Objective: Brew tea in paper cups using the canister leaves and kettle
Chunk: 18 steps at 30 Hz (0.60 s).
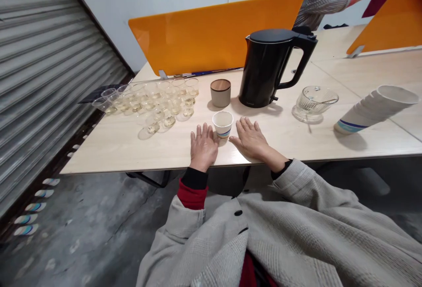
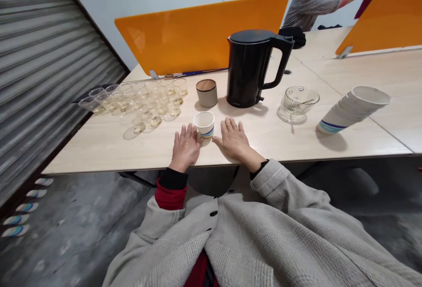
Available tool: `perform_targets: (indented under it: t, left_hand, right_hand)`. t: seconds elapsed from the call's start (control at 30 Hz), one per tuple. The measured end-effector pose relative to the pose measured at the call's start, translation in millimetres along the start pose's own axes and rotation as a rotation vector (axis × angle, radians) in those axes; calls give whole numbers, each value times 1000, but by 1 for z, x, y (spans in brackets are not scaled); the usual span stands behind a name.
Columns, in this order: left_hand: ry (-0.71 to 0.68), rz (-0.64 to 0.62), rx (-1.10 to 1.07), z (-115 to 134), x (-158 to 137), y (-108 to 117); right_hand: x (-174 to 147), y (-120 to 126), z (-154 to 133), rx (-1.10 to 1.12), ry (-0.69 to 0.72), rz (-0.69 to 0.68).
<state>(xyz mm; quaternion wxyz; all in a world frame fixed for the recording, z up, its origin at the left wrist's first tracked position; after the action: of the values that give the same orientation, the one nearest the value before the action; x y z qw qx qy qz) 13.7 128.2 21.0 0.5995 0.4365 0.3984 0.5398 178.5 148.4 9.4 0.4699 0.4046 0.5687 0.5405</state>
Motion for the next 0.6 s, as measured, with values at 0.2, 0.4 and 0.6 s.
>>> perform_targets:
  t: [0.2, 0.4, 0.6]
  left_hand:
    - [2, 7, 4, 0, 0, 0]
    - [-14, 24, 4, -1, 1, -3]
    - [-11, 29, -7, -2, 1, -2]
  right_hand:
    - [-2, 1, -1, 4, 1, 9]
    - [-3, 2, -1, 5, -1, 9]
    - [-4, 2, -2, -12, 0, 0]
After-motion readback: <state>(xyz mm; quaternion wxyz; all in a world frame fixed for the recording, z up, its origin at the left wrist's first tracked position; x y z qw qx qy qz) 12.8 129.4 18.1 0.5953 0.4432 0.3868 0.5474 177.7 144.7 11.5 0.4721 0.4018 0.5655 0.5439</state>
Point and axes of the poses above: each hand's wrist, its own x-axis towards the middle knuckle, its own y-axis out of the back of the hand, z = x × y, the point moved 9 cm from there along x, towards the middle knuckle, and after that the axes turned 12 degrees about -x, right-handed, at the moved point
